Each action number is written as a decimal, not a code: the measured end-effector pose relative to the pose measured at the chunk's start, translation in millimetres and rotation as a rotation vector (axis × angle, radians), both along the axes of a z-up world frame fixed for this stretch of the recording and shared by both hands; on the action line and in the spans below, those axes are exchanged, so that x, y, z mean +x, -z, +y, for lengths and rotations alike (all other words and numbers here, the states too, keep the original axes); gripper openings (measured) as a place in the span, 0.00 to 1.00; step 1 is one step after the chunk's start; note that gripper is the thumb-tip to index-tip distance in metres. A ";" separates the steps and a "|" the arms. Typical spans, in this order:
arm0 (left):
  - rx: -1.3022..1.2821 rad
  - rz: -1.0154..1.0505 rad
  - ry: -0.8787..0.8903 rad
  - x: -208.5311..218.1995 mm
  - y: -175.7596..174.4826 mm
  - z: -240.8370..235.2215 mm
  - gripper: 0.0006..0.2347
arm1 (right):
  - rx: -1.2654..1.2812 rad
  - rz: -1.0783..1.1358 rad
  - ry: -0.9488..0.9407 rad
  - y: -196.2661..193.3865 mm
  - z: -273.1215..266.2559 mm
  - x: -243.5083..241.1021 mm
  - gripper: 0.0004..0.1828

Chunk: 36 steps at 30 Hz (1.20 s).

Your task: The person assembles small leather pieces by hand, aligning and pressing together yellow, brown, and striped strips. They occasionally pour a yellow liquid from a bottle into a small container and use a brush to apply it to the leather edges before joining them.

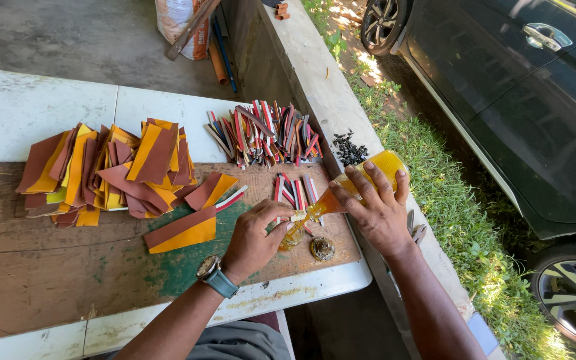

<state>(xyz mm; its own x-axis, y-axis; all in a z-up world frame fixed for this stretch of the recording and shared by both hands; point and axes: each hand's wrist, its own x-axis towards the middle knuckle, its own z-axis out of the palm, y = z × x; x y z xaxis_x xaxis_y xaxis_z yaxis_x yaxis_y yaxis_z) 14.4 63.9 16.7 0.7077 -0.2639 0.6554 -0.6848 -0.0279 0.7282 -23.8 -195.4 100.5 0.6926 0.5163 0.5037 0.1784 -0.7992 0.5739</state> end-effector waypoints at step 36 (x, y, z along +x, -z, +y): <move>-0.057 0.038 0.042 -1.3 -14.6 -18.9 0.06 | 0.484 0.088 -0.073 24.4 10.7 2.0 0.37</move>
<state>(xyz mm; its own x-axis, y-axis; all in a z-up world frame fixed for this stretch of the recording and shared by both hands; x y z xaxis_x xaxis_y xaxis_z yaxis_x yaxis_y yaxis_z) 13.1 44.9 31.3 0.7213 -0.2568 0.6433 -0.6564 0.0430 0.7532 -21.7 -184.6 76.1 0.7140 0.2859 0.6391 0.2747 -0.9540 0.1200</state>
